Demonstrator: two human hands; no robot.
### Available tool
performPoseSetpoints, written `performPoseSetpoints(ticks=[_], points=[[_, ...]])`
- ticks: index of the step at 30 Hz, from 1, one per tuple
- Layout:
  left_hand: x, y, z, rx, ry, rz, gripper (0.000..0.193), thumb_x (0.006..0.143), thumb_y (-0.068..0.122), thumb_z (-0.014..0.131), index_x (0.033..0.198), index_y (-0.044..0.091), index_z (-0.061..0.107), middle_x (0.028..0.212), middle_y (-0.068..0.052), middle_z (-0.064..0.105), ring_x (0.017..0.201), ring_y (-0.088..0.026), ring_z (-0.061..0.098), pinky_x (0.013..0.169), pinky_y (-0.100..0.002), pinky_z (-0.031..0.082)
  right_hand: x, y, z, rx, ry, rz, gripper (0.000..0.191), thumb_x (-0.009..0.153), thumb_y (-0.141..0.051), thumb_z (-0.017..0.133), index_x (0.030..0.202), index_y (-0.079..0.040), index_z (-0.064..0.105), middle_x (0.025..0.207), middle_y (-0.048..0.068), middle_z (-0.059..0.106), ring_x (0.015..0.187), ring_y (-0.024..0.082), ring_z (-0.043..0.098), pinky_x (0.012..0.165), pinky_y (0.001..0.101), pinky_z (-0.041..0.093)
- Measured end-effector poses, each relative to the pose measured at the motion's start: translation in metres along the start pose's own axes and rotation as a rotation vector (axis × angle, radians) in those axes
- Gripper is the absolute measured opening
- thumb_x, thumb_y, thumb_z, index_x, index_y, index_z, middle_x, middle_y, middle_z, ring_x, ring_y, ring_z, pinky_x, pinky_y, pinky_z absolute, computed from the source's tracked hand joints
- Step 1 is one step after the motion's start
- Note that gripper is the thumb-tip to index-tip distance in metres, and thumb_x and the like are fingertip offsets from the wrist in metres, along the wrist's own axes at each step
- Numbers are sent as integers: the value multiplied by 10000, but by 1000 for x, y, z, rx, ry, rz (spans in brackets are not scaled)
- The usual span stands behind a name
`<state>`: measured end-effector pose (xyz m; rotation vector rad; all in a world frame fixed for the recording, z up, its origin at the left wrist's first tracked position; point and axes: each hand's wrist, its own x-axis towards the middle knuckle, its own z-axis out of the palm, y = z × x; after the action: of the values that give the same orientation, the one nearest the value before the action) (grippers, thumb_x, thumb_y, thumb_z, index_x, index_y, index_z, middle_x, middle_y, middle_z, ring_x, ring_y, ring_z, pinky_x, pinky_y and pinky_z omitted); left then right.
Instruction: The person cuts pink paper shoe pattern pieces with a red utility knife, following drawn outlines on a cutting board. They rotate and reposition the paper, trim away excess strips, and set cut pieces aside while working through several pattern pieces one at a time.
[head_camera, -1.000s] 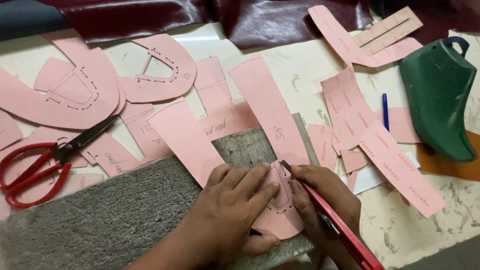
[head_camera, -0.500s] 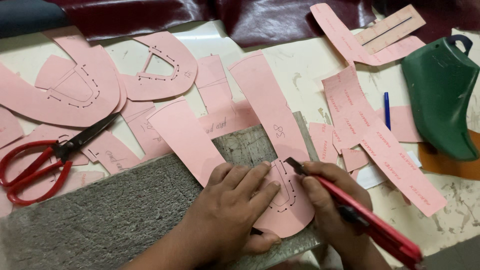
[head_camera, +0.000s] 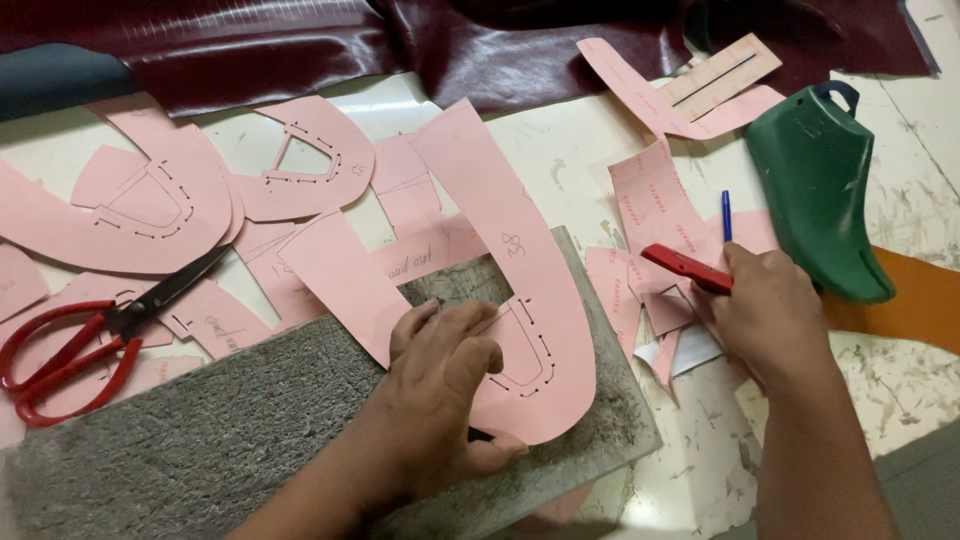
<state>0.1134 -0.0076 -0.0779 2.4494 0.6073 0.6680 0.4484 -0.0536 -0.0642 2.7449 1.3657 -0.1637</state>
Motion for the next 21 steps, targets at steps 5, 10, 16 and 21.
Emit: performPoseSetpoints(ticks=[5, 10, 16, 21], points=[[-3, 4, 4, -11, -11, -126, 724, 606, 360, 934, 1104, 71, 495, 1492, -260, 407, 1377, -493, 325, 1102, -546, 305, 6, 25, 7, 495, 22, 220, 364, 963, -244, 702, 1263, -38, 702, 1064, 211, 705, 997, 378, 656, 905, 493, 505], [-5, 9, 0, 72, 180, 3, 739, 667, 375, 916, 1162, 55, 470, 1478, -285, 421, 1380, -458, 420, 1154, -580, 292, 16, 42, 2, 1370, -20, 148, 272, 987, -147, 695, 1211, 3, 664, 1042, 81, 699, 922, 160, 668, 816, 301, 546], [-2, 9, -27, 80, 245, -5, 703, 693, 414, 898, 1174, 73, 515, 1509, -266, 436, 1420, -393, 417, 1166, -546, 302, -5, 15, -6, 1477, -354, 117, 243, 915, -113, 688, 1145, -43, 654, 917, 78, 699, 786, 173, 679, 675, 300, 581], [-3, 13, -43, 125, 270, 81, 738, 717, 457, 877, 1243, 37, 573, 1505, -272, 451, 1374, -341, 491, 1153, -497, 313, -41, -34, -3, 1120, -365, 40, 263, 898, -168, 705, 1102, -2, 706, 869, 78, 721, 699, 130, 630, 643, 283, 511]])
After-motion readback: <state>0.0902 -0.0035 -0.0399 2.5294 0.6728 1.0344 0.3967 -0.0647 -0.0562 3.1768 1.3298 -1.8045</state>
